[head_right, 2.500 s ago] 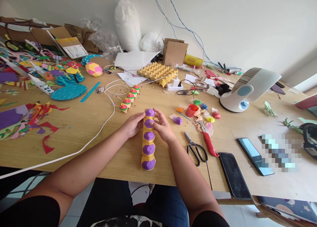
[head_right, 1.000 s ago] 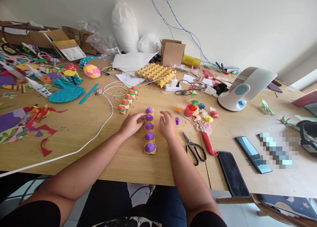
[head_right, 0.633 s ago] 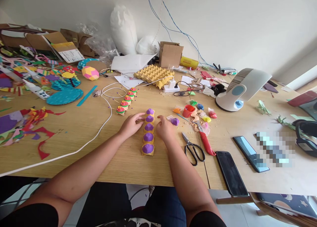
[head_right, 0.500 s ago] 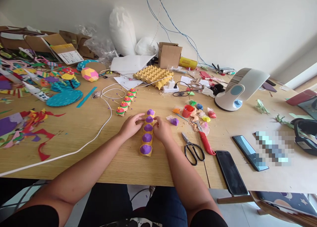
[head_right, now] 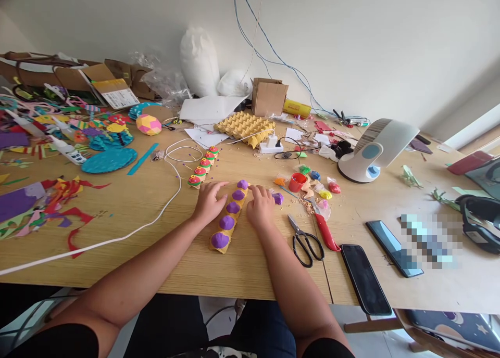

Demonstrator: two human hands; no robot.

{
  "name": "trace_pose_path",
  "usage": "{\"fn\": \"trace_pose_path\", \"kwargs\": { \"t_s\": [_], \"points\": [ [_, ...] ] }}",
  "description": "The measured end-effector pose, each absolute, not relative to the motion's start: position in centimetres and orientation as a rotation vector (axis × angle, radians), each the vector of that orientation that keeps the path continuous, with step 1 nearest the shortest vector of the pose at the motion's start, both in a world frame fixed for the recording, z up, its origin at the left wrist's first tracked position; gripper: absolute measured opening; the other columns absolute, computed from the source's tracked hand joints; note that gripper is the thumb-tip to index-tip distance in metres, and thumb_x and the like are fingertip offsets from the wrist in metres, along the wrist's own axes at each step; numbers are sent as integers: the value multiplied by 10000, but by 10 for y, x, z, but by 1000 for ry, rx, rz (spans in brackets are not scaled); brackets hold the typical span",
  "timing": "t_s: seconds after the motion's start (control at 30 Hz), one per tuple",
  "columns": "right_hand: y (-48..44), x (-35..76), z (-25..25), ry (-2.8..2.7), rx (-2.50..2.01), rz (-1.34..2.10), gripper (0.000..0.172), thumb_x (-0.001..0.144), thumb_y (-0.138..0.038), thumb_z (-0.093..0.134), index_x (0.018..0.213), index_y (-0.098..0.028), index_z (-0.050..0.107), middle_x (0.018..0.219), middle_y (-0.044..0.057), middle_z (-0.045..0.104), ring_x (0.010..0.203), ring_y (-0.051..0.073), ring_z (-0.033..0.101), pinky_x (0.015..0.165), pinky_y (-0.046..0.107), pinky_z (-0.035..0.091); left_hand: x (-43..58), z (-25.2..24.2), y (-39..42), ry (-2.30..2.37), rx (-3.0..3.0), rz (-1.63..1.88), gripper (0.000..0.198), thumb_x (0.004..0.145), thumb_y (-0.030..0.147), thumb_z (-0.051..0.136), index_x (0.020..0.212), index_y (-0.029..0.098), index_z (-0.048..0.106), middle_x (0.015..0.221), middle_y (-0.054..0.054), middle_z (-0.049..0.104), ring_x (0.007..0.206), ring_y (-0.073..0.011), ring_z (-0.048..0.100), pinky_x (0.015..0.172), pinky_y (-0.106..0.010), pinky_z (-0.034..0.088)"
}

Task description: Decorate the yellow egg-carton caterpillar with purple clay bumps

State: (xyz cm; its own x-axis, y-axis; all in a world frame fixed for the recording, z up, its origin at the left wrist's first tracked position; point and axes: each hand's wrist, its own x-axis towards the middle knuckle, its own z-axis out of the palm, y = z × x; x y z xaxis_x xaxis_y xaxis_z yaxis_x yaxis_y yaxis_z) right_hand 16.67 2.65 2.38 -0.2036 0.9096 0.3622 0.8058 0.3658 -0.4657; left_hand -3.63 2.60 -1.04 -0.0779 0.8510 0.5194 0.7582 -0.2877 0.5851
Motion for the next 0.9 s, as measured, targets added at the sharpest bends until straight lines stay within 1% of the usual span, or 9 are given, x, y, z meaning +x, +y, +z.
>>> {"fn": "trace_pose_path", "kwargs": {
  "t_s": [0.13,0.23,0.3,0.37,0.5,0.63,0.7,0.8,0.9],
  "points": [
    [24,165,24,-2059,-1518,206,552,820,-63,471,1309,-265,629,1320,82,661,1208,280,555,1026,443,441,-35,-8,26,1810,2077,1335,383,859,180,625,1236,241,666,1204,-78,690,1200,-288,562,1103,-465,411],
    [22,167,33,-1992,-1456,146,475,861,-100,470,1259,-277,658,1317,76,657,1218,276,564,1033,449,446,-34,-6,26,1813,2078,1351,370,865,190,616,1228,237,667,1212,-93,672,1221,-296,542,1111,-476,401],
    [19,170,48,-1859,-1384,92,396,906,-146,456,1214,-261,676,1303,91,652,1242,269,566,1064,445,444,-33,-4,24,1818,2091,1347,360,869,203,613,1222,239,671,1224,-98,661,1240,-304,525,1121,-488,389],
    [15,174,71,-1720,-1357,23,361,929,-182,444,1195,-259,676,1283,104,646,1250,272,571,1078,452,448,-31,-3,23,1814,2119,1341,346,878,217,607,1217,240,675,1226,-98,653,1245,-308,518,1133,-496,374],
    [10,190,116,-1594,-1295,-52,328,943,-187,405,1121,-247,674,1196,114,654,1201,269,603,1038,449,482,-30,-1,21,1801,2149,1362,331,896,228,595,1218,233,673,1220,-100,646,1234,-303,523,1151,-489,356],
    [28,231,129,-1561,-1259,-62,292,921,-204,415,1057,-229,672,1136,107,663,1139,255,616,1014,427,492,-30,-2,21,1805,2139,1371,317,902,238,597,1210,232,674,1210,-103,649,1231,-307,524,1137,-495,367],
    [47,264,123,-1546,-1375,-67,311,907,-224,415,1064,-209,683,1146,118,664,1121,258,620,1003,428,491,-29,-2,20,1798,2136,1376,312,901,235,600,1204,233,675,1214,-103,648,1230,-307,529,1127,-493,379],
    [80,322,106,-1550,-1631,52,357,869,-249,432,1080,-172,710,1150,134,687,1025,252,648,926,403,519,-28,-3,20,1789,2147,1380,309,906,236,600,1206,232,675,1219,-104,649,1228,-307,533,1120,-489,389],
    [108,373,93,-1576,-1970,109,443,848,-217,413,1177,-155,704,1139,126,719,947,231,663,859,362,532,-28,-3,20,1791,2155,1378,309,909,241,599,1209,235,674,1216,-103,652,1223,-308,536,1114,-490,393]
  ]
}}
